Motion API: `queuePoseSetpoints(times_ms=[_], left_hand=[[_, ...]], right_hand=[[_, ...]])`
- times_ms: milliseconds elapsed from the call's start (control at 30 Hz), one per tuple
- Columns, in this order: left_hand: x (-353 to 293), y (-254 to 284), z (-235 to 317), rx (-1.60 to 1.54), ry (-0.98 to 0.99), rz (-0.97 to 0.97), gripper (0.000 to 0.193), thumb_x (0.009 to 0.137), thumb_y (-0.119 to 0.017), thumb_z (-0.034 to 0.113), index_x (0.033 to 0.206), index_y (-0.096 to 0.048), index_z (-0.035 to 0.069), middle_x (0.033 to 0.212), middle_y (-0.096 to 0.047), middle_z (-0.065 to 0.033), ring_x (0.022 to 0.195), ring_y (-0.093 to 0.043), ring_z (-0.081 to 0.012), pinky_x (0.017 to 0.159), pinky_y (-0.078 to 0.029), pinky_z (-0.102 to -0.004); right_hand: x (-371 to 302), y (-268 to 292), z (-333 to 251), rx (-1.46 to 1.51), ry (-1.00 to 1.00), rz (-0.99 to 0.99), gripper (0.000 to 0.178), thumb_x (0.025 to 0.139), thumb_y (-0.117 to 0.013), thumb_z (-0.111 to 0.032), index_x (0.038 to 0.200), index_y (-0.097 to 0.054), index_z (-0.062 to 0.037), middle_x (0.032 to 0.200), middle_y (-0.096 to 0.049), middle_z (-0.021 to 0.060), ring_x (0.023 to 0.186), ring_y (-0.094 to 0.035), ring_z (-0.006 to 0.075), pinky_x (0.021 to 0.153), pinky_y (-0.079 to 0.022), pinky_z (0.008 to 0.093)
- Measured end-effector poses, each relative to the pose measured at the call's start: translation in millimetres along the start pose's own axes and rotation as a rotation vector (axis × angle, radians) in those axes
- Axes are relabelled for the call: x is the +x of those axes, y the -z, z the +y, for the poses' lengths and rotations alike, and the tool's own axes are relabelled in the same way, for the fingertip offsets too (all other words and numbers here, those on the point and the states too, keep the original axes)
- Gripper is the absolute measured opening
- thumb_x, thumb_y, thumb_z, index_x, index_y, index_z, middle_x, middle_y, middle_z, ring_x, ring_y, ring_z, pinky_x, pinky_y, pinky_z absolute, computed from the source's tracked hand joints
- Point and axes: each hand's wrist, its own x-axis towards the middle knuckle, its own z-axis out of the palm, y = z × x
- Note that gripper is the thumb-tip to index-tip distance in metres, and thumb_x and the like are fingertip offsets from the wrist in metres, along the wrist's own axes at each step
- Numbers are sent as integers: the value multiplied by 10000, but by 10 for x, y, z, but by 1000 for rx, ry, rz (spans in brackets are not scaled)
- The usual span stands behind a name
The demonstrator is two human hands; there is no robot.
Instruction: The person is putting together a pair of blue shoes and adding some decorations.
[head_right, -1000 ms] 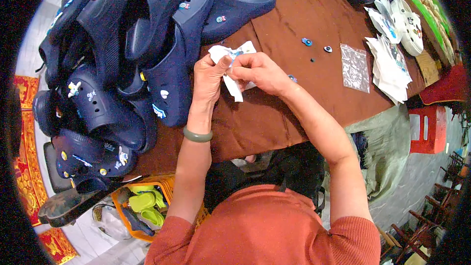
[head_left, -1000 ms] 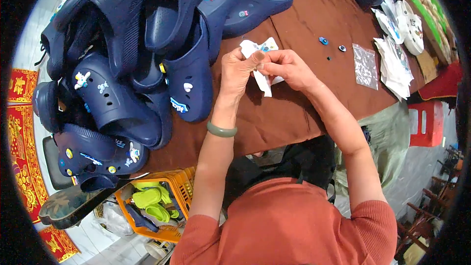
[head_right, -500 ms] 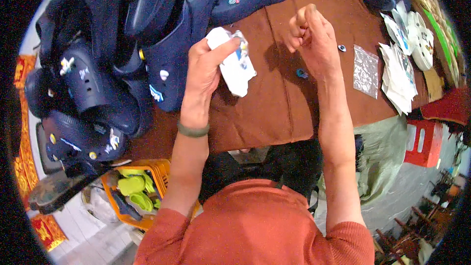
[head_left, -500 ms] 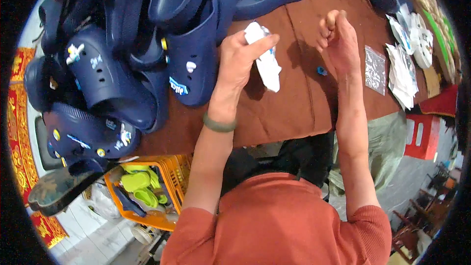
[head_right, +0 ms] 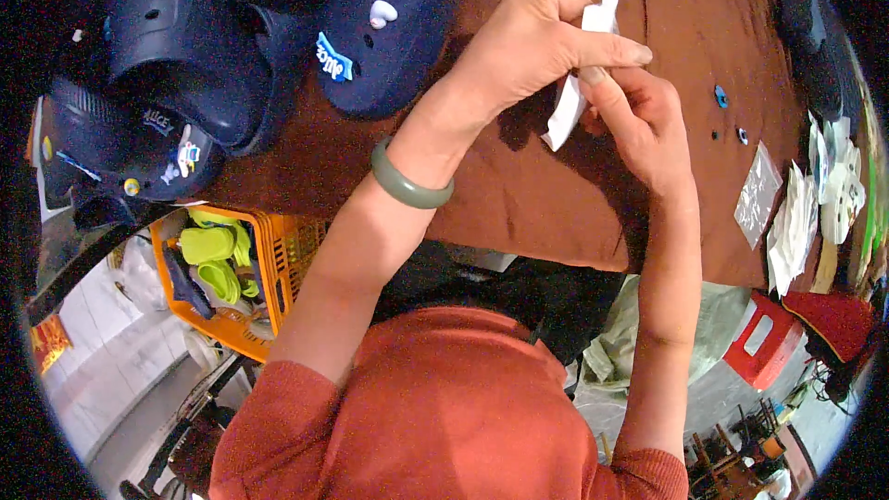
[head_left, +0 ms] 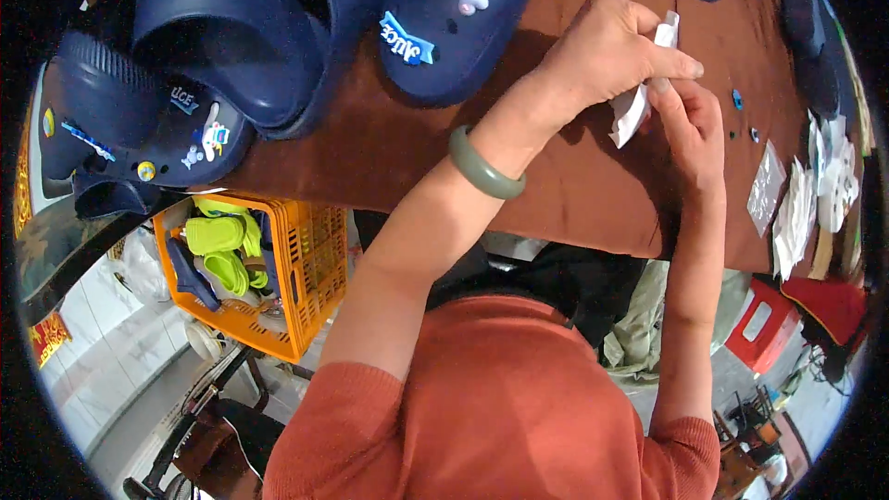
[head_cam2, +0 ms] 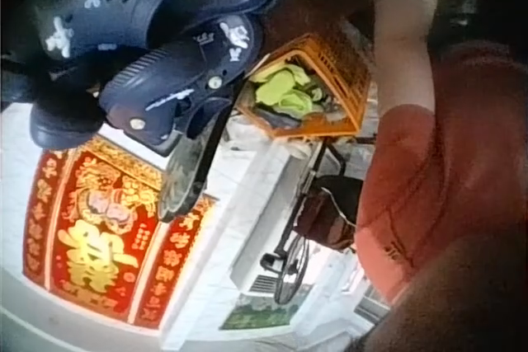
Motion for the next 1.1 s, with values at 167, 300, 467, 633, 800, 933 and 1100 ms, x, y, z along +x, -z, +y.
queuePoseSetpoints(times_ms=[167,300,467,633,800,933,1100], left_hand=[[-38,22,49,99,21,-17,282,732,-756,265,646,-640,22,580,-584,3,513,-521,-48,447,-387,-196],[-46,-13,33,100,8,-103,286,740,-749,286,651,-651,33,551,-560,17,491,-483,-36,432,-362,-202],[-38,-110,-18,274,-190,32,229,767,-682,180,635,-635,-2,510,-541,-26,475,-475,-48,421,-361,-236],[-127,-222,87,514,-386,145,238,730,-635,117,576,-516,-20,473,-422,-110,434,-424,-82,415,-339,-288],[-55,-237,-60,614,-602,284,213,698,-607,31,564,-446,-5,512,-396,-117,474,-397,-117,449,-345,-321],[-11,-80,-68,570,-381,383,198,742,-576,-25,927,-528,27,801,-564,-56,757,-584,-135,652,-474,-276],[13,-120,-114,-417,95,-53,396,870,-430,24,1265,-408,-8,1192,-521,-157,1038,-565,-283,859,-490,-392]], right_hand=[[-31,-94,-172,103,-102,105,275,927,-488,-229,853,-623,-1,695,-559,-20,595,-474,50,532,-369,200],[-36,14,-126,78,-4,183,256,924,-485,-162,803,-612,25,671,-534,-41,600,-437,34,503,-330,205],[-32,14,-117,-152,46,219,289,930,-482,-181,777,-584,43,646,-499,-43,593,-416,38,494,-327,214],[42,33,-5,-354,161,414,207,863,-511,-124,707,-536,9,554,-443,38,557,-414,63,487,-362,251],[148,209,106,-478,231,649,236,854,-538,-143,660,-515,-11,536,-473,112,473,-458,128,461,-389,306],[88,151,-33,-680,356,666,191,817,-571,-132,649,-536,-48,600,-550,149,544,-565,302,488,-436,367],[-36,171,-206,-712,337,481,165,821,-585,-130,679,-546,-54,643,-551,122,566,-544,266,536,-441,351]])
